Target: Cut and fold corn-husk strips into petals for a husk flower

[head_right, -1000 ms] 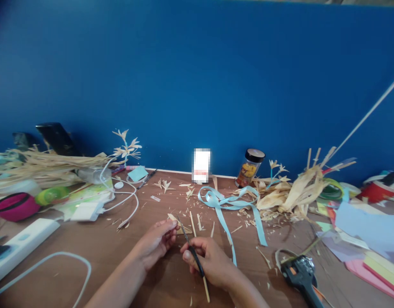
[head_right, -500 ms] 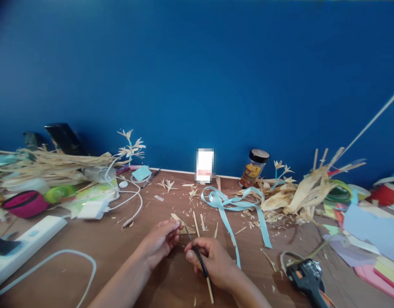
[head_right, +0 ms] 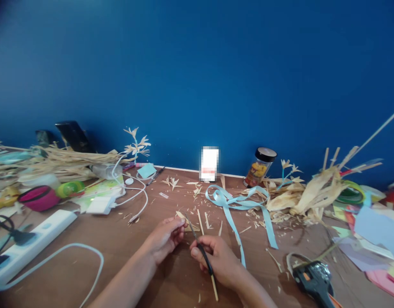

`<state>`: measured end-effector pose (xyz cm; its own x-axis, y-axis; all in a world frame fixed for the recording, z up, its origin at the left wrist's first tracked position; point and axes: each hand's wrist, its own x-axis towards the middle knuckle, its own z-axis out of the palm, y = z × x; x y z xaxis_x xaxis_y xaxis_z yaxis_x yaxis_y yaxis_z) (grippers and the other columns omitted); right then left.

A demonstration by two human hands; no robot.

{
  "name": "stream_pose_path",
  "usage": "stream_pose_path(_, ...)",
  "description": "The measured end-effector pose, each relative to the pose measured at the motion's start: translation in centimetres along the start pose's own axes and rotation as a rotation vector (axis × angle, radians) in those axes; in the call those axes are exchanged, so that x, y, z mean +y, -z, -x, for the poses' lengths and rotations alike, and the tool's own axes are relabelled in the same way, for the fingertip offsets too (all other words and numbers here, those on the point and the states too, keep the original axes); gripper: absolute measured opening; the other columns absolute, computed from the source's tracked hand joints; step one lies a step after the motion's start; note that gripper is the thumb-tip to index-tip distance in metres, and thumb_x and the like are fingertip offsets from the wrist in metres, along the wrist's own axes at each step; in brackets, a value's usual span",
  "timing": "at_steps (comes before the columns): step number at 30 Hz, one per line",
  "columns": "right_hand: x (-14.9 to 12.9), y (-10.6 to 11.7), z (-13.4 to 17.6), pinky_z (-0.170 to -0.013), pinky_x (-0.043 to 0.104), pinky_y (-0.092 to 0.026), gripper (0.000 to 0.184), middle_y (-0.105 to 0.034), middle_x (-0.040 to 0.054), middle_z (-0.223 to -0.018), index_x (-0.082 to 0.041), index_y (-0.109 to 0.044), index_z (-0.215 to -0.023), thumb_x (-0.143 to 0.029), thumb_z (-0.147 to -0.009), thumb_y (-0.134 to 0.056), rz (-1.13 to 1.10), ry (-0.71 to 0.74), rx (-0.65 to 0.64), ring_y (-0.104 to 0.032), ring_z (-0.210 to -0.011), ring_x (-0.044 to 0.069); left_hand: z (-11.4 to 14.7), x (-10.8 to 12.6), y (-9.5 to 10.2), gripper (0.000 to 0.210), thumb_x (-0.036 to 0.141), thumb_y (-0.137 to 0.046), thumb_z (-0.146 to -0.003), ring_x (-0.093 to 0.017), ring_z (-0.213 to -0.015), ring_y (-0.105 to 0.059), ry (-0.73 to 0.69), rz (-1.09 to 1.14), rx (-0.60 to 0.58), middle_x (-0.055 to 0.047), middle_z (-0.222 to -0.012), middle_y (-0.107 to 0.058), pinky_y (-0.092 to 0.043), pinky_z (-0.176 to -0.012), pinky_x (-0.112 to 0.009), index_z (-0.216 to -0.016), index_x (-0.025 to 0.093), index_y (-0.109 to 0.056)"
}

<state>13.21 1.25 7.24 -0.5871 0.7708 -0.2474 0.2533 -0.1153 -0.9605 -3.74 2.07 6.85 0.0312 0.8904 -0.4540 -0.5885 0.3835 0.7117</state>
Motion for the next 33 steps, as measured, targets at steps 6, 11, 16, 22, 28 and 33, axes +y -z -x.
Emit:
stream_pose_path(6, 0.11, 0.01, -0.03, -0.042, 0.017, -0.027, 0.033, -0.043, -0.0062, -0.048, -0.014, -0.056, -0.085, -0.046, -0.075, -0.051, -0.004, 0.000, 0.005, -0.038, -0.042, 0.006, 0.03, 0.04, -0.09, 0.007, 0.014, -0.064, -0.065, -0.003, -0.040, -0.048, 0.009, 0.011, 0.004, 0.001, -0.054, -0.058, -0.042, -0.041, -0.012, -0.061, 0.010, -0.060)
stream_pose_path(11, 0.14, 0.06, -0.07, -0.041, 0.016, -0.027, 0.032, -0.043, -0.0067, -0.047, -0.014, -0.056, -0.083, -0.045, -0.075, -0.051, 0.013, 0.001, 0.004, -0.037, -0.041, 0.006, 0.04, 0.09, -0.15, 0.007, 0.013, -0.063, -0.065, -0.002, -0.040, -0.047, 0.013, 0.011, 0.013, 0.002, -0.052, -0.057, -0.042, -0.041, -0.011, -0.060, 0.010, -0.060)
stream_pose_path(16, 0.12, 0.08, -0.10, -0.041, 0.016, -0.027, 0.030, -0.042, -0.0067, -0.048, -0.014, -0.056, -0.082, -0.043, -0.075, -0.051, 0.009, 0.008, 0.007, -0.037, -0.041, 0.006, -0.06, -0.01, -0.11, 0.007, 0.014, -0.064, -0.064, -0.003, -0.041, -0.048, 0.012, 0.008, 0.013, 0.002, -0.052, -0.057, -0.042, -0.041, -0.011, -0.060, 0.010, -0.060)
stream_pose_path(22, 0.21, 0.09, -0.06, -0.040, 0.016, -0.025, 0.030, -0.039, -0.0074, -0.048, -0.014, -0.057, -0.082, -0.044, -0.076, -0.052, -0.017, 0.016, 0.002, -0.033, -0.042, 0.005, -0.10, -0.21, 0.09, 0.007, 0.014, -0.064, -0.064, -0.002, -0.041, -0.048, 0.005, 0.007, 0.014, 0.001, -0.052, -0.057, -0.043, -0.042, -0.011, -0.060, 0.010, -0.061)
stream_pose_path(28, 0.32, 0.01, -0.11, -0.039, 0.016, -0.025, 0.028, -0.038, -0.0077, -0.047, -0.015, -0.056, -0.077, -0.042, -0.076, -0.052, 0.004, 0.017, 0.018, -0.032, -0.041, 0.005, -0.17, -0.15, 0.15, 0.008, 0.015, -0.065, -0.064, -0.002, -0.041, -0.048, 0.004, 0.012, 0.019, 0.001, -0.053, -0.058, -0.044, -0.041, -0.011, -0.060, 0.010, -0.061)
stream_pose_path(33, 0.63, 0.09, -0.39, -0.041, 0.016, -0.029, 0.024, -0.041, -0.0073, -0.048, -0.015, -0.055, -0.080, -0.038, -0.074, -0.055, -0.017, 0.007, 0.067, -0.037, -0.042, 0.006, -0.05, -0.04, 0.14, 0.009, 0.017, -0.067, -0.063, -0.002, -0.042, -0.048, -0.023, 0.018, 0.011, 0.002, -0.055, -0.057, -0.044, -0.043, -0.010, -0.061, 0.010, -0.061)
